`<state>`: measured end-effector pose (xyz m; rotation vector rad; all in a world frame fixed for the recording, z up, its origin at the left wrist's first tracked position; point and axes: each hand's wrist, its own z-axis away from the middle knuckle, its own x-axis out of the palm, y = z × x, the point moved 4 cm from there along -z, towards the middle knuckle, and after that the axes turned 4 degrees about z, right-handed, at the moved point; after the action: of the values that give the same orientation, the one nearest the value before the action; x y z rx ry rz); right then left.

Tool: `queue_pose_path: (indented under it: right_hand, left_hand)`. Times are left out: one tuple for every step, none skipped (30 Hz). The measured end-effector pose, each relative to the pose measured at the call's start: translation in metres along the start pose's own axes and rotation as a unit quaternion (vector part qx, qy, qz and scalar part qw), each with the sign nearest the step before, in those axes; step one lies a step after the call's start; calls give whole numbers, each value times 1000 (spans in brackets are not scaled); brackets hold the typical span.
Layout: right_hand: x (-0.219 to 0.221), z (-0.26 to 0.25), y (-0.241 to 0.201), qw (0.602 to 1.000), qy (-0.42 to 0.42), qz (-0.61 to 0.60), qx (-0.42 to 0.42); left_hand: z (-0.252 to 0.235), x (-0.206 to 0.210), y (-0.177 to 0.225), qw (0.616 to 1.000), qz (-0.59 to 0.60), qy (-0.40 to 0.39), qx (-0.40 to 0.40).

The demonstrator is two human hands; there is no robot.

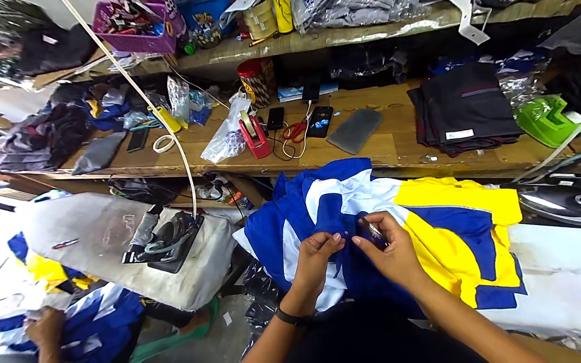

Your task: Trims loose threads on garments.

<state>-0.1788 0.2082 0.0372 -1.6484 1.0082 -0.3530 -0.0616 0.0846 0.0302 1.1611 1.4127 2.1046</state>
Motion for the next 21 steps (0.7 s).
queue_pose_path:
  right_hand:
    - [4, -2, -1, 999, -7, 32, -22]
    - [7, -4, -2, 997, -13, 58, -45]
    - [11, -7, -2, 996, -17, 73, -57]
    - [14, -9, -3, 996, -20, 72, -52]
    - [16, -12, -4, 998, -28, 48, -26]
    - [16, -16, -5, 999, -40, -4, 20]
    - [16, -19, -6, 992, -50, -77, 81]
    - [15, -21, -6, 978, -47, -147, 143]
    - [13, -22, -3, 967, -36, -176, 178]
    - [8, -23, -1, 971, -22, -162, 176]
    - [3, -22, 2, 982, -21, -113, 147]
    - [-2, -19, 3, 992, -28, -53, 114]
    - [-6, -16, 4, 996, -32, 8, 83]
    - [-9, -11, 4, 996, -30, 60, 55]
    - [-12, -6, 3, 994, -22, 104, 29]
    - [-13, -2, 2, 990, -12, 142, 5]
    - [-14, 1, 0, 985, -3, 169, -20]
    - [-14, 2, -2, 981, 4, 188, -41]
    - [-14, 3, -3, 978, 9, 201, -58]
    - [-13, 3, -4, 975, 11, 211, -69]
    - [-13, 3, -5, 972, 14, 221, -77]
  left_hand:
    - [1, 0, 0, 1000, -5, -5, 4]
    - [1, 1, 0, 1000, -14, -10, 11]
    - [1, 1, 0, 999, -28, -14, 21]
    - [2, 1, 0, 999, -42, -16, 28]
    - [3, 0, 0, 998, -55, -16, 33]
    - [3, 0, 0, 997, -60, -16, 35]
    - [4, -1, 0, 998, -54, -14, 32]
    - [5, -2, 0, 999, -40, -10, 23]
    - [5, -3, 1, 1000, -20, -1, 9]
    - [6, -4, 2, 1000, 1, 12, -11]
    - [5, -4, 3, 999, 20, 30, -33]
    - [5, -5, 3, 996, 40, 48, -57]
    - [4, -6, 3, 993, 60, 64, -79]
    - [3, -7, 2, 989, 76, 74, -99]
    - [2, -7, 1, 986, 91, 78, -115]
    - [1, -7, -1, 983, 104, 79, -127]
    - [1, -6, -2, 981, 113, 77, -136]
    - [1, -6, -3, 980, 117, 75, -142]
    - [1, -5, -3, 979, 119, 73, -146]
    - [0, -4, -4, 979, 119, 73, -148]
    - [0, -3, -4, 979, 118, 71, -150]
